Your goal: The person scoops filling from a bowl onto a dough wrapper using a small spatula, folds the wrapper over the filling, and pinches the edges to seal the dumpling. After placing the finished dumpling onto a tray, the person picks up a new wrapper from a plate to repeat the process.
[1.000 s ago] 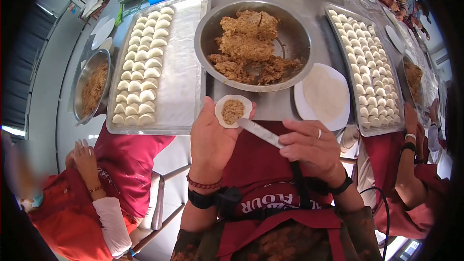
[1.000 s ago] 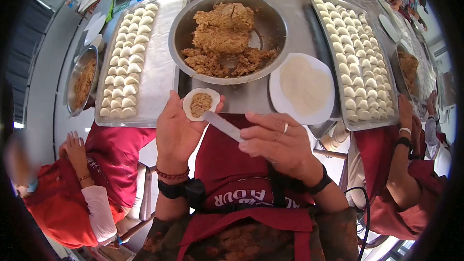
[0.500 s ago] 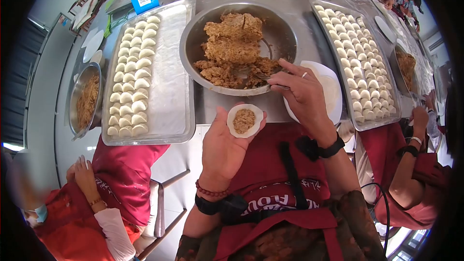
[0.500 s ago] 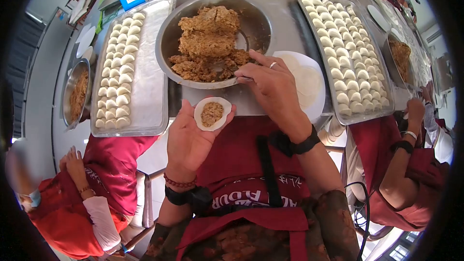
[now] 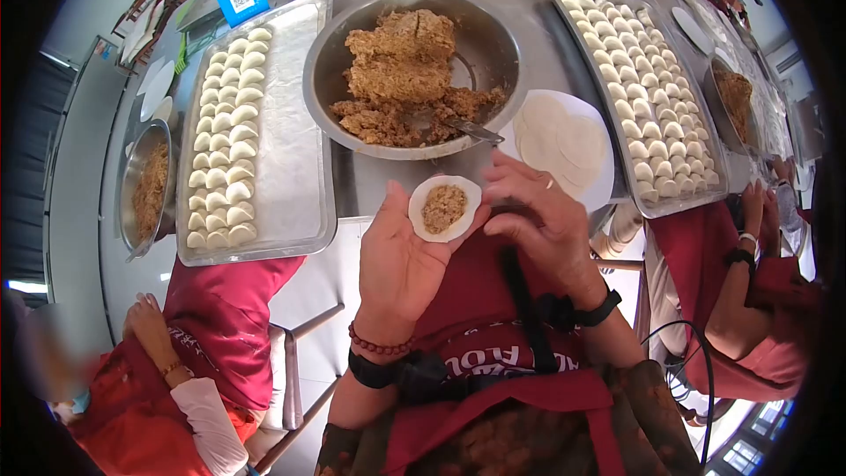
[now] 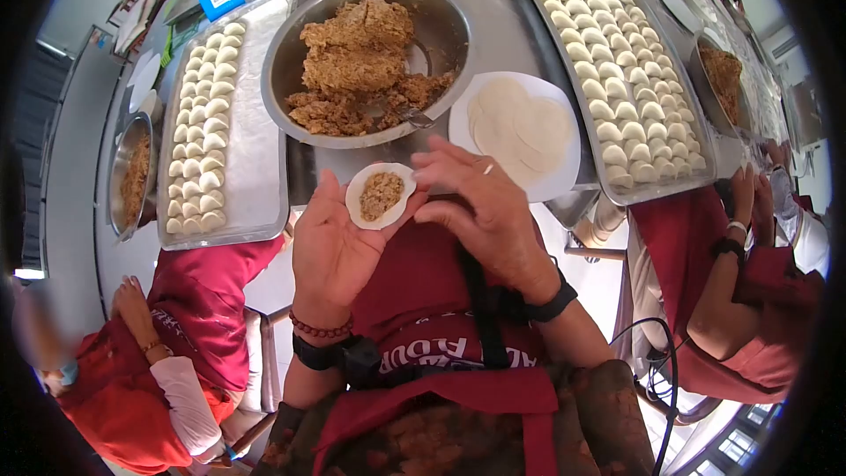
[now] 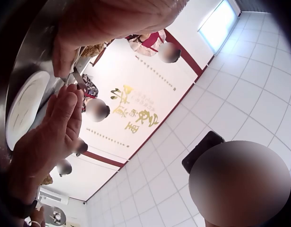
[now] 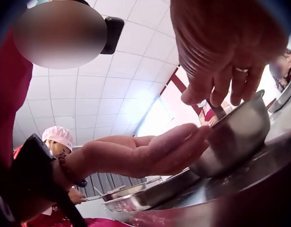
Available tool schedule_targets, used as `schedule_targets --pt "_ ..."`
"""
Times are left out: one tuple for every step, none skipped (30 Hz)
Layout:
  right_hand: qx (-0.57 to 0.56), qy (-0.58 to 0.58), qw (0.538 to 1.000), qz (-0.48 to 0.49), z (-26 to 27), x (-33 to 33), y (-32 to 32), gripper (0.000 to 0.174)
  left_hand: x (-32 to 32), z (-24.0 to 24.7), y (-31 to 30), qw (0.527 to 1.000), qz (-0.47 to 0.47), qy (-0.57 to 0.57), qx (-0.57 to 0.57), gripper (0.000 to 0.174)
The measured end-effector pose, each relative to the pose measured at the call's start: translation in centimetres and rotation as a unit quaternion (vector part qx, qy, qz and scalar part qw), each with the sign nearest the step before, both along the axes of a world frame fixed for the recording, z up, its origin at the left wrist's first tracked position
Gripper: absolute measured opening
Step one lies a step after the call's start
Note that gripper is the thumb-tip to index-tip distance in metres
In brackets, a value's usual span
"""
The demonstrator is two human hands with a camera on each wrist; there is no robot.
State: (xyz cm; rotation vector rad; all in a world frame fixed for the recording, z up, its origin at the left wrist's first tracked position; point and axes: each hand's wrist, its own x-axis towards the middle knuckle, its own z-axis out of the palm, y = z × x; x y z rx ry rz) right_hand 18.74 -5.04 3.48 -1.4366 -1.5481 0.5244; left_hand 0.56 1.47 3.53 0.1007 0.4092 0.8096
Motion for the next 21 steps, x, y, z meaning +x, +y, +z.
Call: schedule_targets --pt "0.015 -0.005 1.000 0.020 -0.2 0.0 -0.1 0.033 0.0 -0.1 -0.1 1.000 0.003 -0.017 -0.011 0.058" --pt "0.030 -0.010 0.999 0.041 -0.4 -0.1 -0.1 0.033 0.0 -0.2 -0.2 1.000 -0.004 -0.021 -0.008 0.056" --pt "0.046 -0.015 0.997 0.061 -0.5 -0.2 -0.1 0.032 -0.1 -0.3 -0.2 1.000 -0.011 -0.026 -0.004 0.054" --pt "0.051 -0.012 0.997 0.064 -0.6 -0.2 0.0 0.030 -0.1 -0.3 -0.3 0.999 -0.017 -0.031 0.000 0.052" --pt "0.056 -0.011 0.996 0.067 -0.7 -0.2 -0.1 0.028 -0.1 -0.4 -0.4 0.999 -0.024 -0.034 0.001 0.053" --pt "0.061 -0.011 0.996 0.070 -0.9 -0.1 0.0 0.027 -0.1 -0.5 -0.5 0.999 -0.030 -0.038 0.003 0.053" --pt "0.067 -0.011 0.995 0.073 -1.1 -0.1 0.0 0.025 -0.1 -0.6 -0.5 0.998 -0.037 -0.043 0.005 0.054" --pt "0.069 -0.010 0.995 0.075 -1.1 -0.1 0.1 0.023 -0.1 -0.6 -0.6 0.998 -0.038 -0.048 0.006 0.053" --pt "0.071 -0.009 0.995 0.075 -1.2 -0.1 0.1 0.021 0.0 -0.6 -0.7 0.998 -0.039 -0.054 0.006 0.051" --pt "0.072 -0.009 0.994 0.076 -1.2 -0.1 0.1 0.019 0.1 -0.6 -0.9 0.997 -0.041 -0.060 0.006 0.050" --pt "0.070 0.004 0.995 0.076 -1.4 0.0 0.1 0.018 0.3 -0.5 -1.1 0.999 -0.038 -0.027 0.022 0.048" --pt "0.068 0.016 0.995 0.077 -1.5 0.0 0.1 0.017 0.5 -0.3 -1.4 0.999 -0.034 0.005 0.038 0.047" --pt "0.065 0.028 0.994 0.077 -1.6 0.0 0.1 0.015 0.7 -0.1 -1.7 0.997 -0.030 0.038 0.053 0.047" --pt "0.055 0.046 0.995 0.072 -1.6 -0.1 0.0 0.015 0.9 0.2 -1.9 0.991 -0.043 0.079 0.103 0.046" --pt "0.046 0.063 0.995 0.067 -1.6 -0.1 0.0 0.015 1.1 0.6 -2.1 0.979 -0.056 0.120 0.154 0.046" --pt "0.035 0.080 0.994 0.062 -1.6 -0.2 -0.1 0.015 1.2 0.8 -2.3 0.964 -0.069 0.159 0.204 0.048" --pt "0.027 0.088 0.994 0.057 -1.6 -0.3 -0.2 0.014 1.3 0.6 -2.6 0.954 -0.071 0.187 0.223 0.049" --pt "0.019 0.097 0.994 0.053 -1.6 -0.3 -0.3 0.014 1.4 0.3 -2.9 0.943 -0.072 0.215 0.243 0.050" --pt "0.011 0.105 0.993 0.049 -1.6 -0.4 -0.4 0.014 1.4 0.2 -3.1 0.931 -0.073 0.243 0.263 0.052" --pt "0.010 0.117 0.992 0.047 -1.6 -0.5 -0.4 0.013 1.5 0.2 -3.3 0.925 -0.074 0.256 0.271 0.053" --pt "0.010 0.128 0.991 0.046 -1.6 -0.6 -0.4 0.013 1.5 0.3 -3.4 0.919 -0.075 0.270 0.279 0.053"
